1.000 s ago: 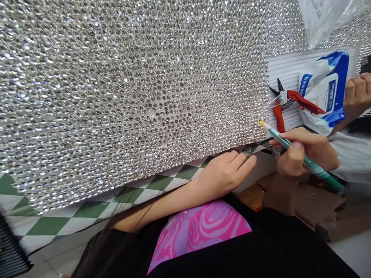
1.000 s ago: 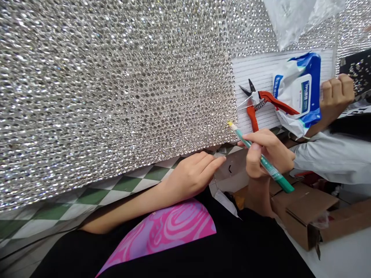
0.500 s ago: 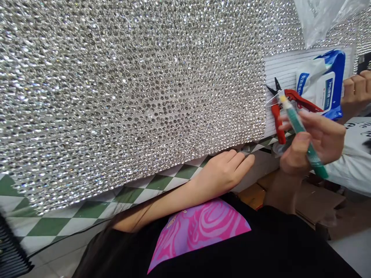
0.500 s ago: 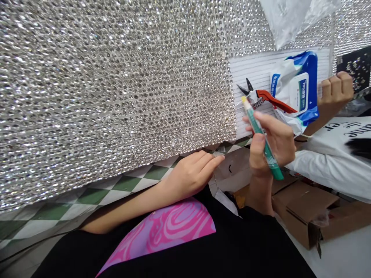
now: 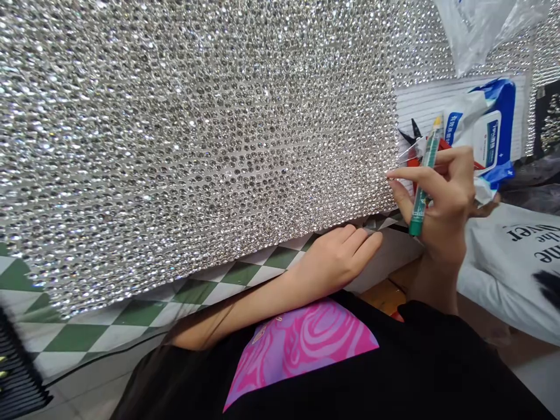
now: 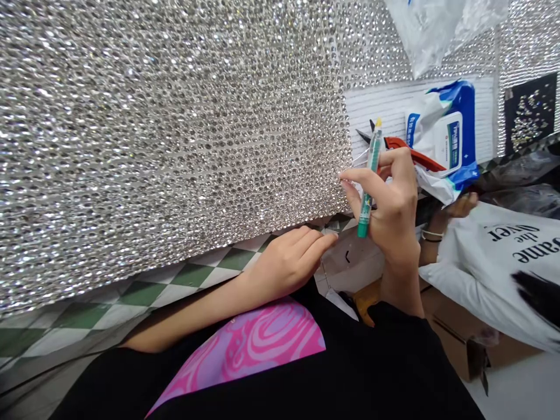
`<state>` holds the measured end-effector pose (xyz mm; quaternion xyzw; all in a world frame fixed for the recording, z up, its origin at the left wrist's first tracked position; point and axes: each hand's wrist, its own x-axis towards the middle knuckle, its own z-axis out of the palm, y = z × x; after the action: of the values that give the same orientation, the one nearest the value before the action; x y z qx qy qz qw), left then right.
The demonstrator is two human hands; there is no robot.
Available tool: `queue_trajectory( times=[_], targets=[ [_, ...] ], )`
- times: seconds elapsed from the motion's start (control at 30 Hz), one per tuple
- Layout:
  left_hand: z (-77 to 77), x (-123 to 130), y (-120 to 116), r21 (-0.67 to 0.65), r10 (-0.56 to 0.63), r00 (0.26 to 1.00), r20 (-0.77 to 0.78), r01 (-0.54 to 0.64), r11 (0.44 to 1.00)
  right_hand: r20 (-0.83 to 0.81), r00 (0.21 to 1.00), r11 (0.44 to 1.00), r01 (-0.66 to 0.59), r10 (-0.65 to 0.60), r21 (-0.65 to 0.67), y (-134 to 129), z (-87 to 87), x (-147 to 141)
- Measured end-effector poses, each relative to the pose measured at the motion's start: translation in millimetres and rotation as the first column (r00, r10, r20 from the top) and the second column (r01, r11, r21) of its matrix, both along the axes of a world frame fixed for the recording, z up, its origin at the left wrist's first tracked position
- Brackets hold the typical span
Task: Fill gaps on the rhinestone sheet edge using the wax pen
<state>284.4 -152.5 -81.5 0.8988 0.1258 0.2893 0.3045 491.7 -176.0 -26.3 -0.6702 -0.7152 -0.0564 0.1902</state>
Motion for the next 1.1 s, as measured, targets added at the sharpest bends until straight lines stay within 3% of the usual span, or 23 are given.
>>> queue_trajectory(
  times=[0.97, 1.1],
  targets=[
    [0.9, -0.2, -0.3, 0.03, 0.002, 1.0, -0.025, -0.001, 1.0, 0.035, 0.999, 0.999, 0.015, -0.014, -0.029, -0.9, 4.2, -3.0],
    [0.1, -0.2, -0.4, 0.02, 0.006, 1.0, -0.008, -0.006, 1.0, -0.009, 1.0, 0.998, 0.016, -0.015, 0.063, -3.8, 3.9, -1.0]
  ],
)
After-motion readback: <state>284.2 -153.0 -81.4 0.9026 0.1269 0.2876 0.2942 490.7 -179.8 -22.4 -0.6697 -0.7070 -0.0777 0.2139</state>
